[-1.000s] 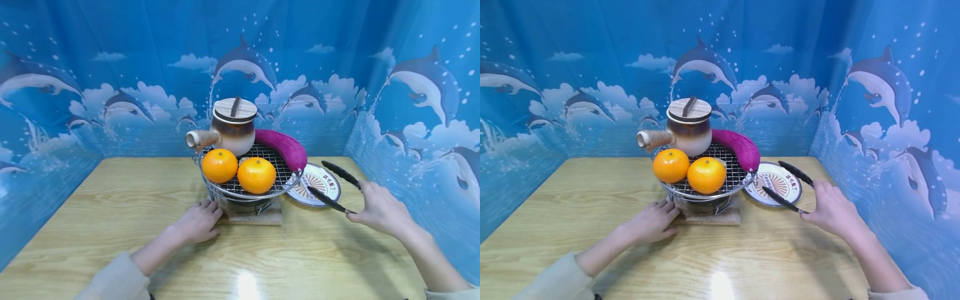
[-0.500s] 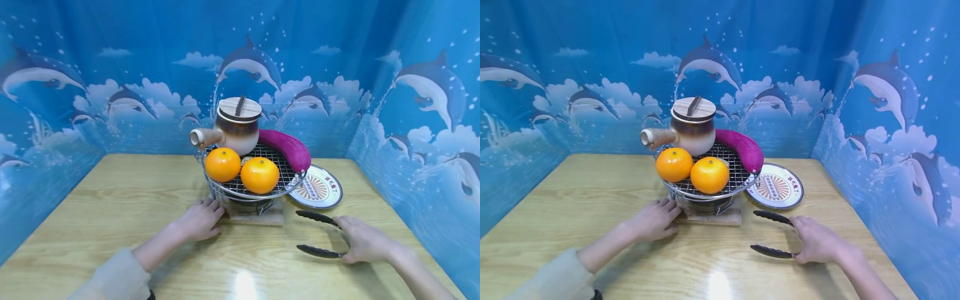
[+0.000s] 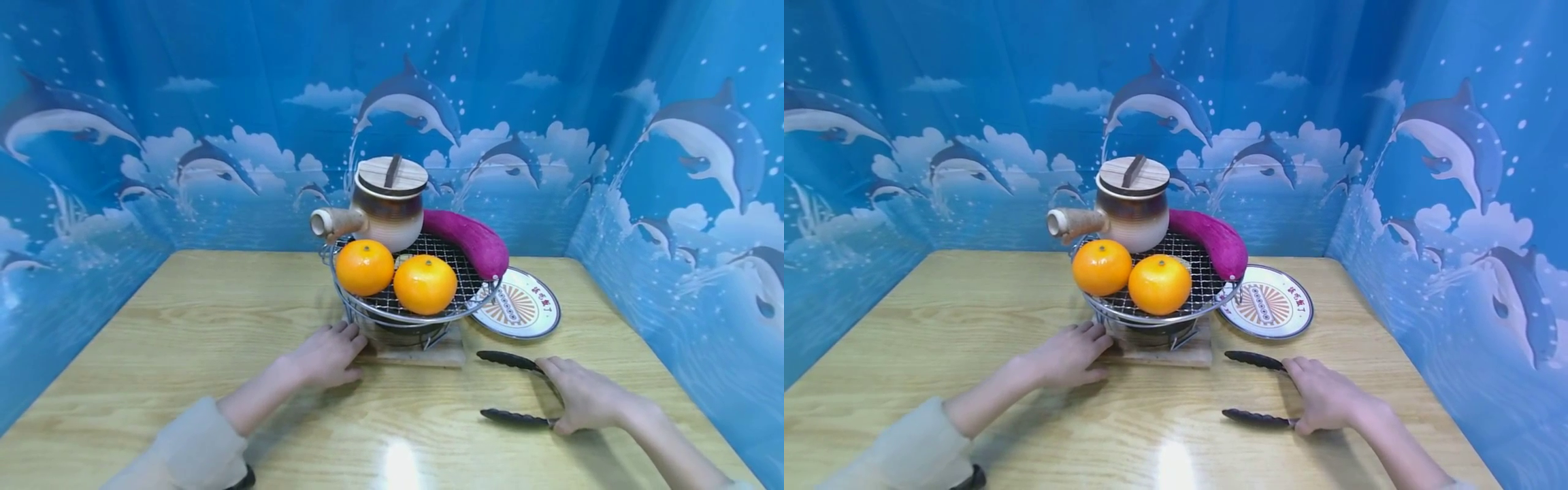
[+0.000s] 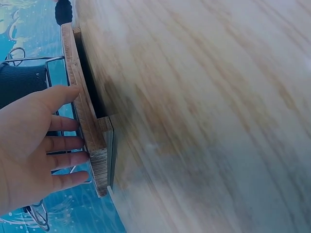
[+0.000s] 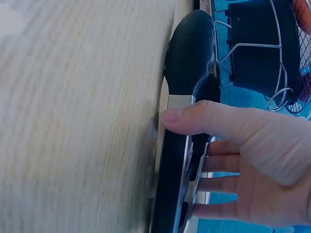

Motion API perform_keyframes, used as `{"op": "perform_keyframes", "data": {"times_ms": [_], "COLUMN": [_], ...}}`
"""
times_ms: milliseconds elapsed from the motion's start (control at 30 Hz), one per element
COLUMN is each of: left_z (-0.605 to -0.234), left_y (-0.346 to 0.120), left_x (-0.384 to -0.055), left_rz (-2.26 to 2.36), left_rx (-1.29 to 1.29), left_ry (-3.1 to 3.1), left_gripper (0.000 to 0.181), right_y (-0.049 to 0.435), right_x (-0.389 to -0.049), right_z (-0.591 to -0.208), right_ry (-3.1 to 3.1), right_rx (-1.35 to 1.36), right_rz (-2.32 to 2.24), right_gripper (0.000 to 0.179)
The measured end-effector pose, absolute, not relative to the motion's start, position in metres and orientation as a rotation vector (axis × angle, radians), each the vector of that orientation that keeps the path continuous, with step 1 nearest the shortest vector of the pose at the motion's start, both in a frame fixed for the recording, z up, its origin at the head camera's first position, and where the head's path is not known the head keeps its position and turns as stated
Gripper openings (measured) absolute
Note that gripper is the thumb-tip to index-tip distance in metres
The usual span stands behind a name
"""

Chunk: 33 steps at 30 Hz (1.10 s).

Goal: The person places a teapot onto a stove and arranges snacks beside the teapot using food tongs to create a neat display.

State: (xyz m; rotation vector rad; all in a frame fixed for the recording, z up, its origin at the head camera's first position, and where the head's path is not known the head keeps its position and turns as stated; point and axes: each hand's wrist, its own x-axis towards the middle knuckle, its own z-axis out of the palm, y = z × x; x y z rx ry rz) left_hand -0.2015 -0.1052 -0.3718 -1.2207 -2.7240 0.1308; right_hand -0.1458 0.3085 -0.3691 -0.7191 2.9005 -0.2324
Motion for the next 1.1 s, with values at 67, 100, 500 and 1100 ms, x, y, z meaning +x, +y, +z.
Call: {"op": "perform_keyframes", "data": {"times_ms": [67,100,500,1100], "left_z": [-0.370,-0.369,-0.363,-0.358], "left_y": [-0.105,-0.105,-0.105,-0.109], "left_x": [-0.201,-0.201,-0.200,-0.202], "left_rz": [0.130,0.130,0.108,0.011], "left_rx": [-1.224,-1.225,-1.188,-1.146], "left_ry": [-2.735,-2.743,-2.868,-2.994], "left_gripper": [0.045,0.045,0.053,0.054], "right_y": [0.309,0.309,0.305,0.298], "right_x": [-0.146,-0.145,-0.155,-0.165], "right_z": [-0.369,-0.369,-0.365,-0.356], "right_ry": [2.890,2.886,2.871,2.892], "right_rx": [-0.734,-0.736,-0.708,-0.628], "right_rz": [-0.226,-0.219,-0.112,-0.068], "right_gripper": [0.096,0.095,0.095,0.104]}}
